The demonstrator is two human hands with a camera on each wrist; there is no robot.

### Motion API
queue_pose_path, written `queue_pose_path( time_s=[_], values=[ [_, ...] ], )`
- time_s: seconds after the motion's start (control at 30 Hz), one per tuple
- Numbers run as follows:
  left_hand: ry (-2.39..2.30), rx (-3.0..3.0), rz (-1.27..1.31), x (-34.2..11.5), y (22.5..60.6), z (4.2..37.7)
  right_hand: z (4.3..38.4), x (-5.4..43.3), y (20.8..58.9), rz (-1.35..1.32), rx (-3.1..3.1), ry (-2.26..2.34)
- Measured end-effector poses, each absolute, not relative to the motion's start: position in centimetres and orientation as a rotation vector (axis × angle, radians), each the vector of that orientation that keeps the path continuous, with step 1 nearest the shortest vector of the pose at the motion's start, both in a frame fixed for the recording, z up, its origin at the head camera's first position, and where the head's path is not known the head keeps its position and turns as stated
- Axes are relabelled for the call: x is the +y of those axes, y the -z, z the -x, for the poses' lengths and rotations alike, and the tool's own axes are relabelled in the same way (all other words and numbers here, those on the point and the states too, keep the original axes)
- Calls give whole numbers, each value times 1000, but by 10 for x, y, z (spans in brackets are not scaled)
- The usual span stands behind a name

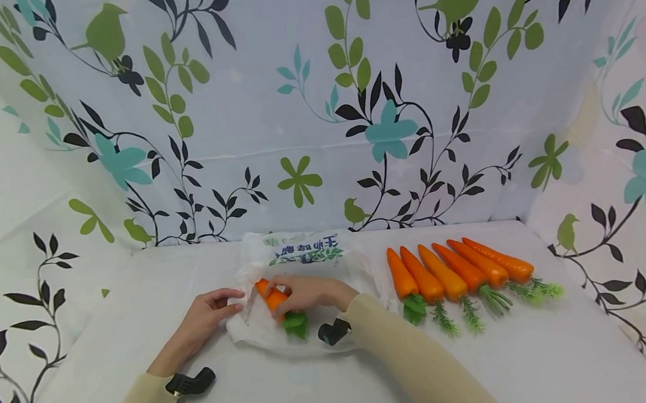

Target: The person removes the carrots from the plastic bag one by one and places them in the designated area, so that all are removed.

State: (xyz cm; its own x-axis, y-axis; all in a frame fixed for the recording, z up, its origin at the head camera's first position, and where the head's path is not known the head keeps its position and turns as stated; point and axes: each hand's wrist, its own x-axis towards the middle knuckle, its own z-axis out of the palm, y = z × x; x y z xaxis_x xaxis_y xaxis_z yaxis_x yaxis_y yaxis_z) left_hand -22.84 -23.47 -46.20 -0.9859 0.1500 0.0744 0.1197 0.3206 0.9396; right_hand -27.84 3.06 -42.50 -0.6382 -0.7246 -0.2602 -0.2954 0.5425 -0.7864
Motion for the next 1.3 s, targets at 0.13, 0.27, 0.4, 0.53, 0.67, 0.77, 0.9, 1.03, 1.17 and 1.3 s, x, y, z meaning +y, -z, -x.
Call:
queue_pose_path(
  time_s=[0.13,0.27,0.4,0.53,0.67,0.77,0.9,1.03,1.17,1.3],
  values=[
    [-1796,2546,-229,-239,475,237,277,31,422,812,2213,984],
    [-1806,2537,-223,-240,476,236,274,34,419,829,2230,991],
    [-1817,2529,-213,-239,476,236,270,40,416,839,2257,993],
    [-1826,2529,-226,-239,476,236,267,46,413,839,2295,980],
    [-1812,2536,-229,-240,476,235,264,55,411,828,2310,994],
    [-1801,2542,-216,-240,477,235,262,62,410,814,2319,1006],
    [-1799,2548,-198,-240,478,234,260,71,409,825,2327,1009],
    [-1794,2554,-196,-240,476,233,259,79,408,845,2327,1009],
    [-1805,2547,-208,-240,475,232,256,88,406,854,2341,994],
    [-1824,2532,-204,-238,474,232,253,98,404,868,2359,985]
  ],
)
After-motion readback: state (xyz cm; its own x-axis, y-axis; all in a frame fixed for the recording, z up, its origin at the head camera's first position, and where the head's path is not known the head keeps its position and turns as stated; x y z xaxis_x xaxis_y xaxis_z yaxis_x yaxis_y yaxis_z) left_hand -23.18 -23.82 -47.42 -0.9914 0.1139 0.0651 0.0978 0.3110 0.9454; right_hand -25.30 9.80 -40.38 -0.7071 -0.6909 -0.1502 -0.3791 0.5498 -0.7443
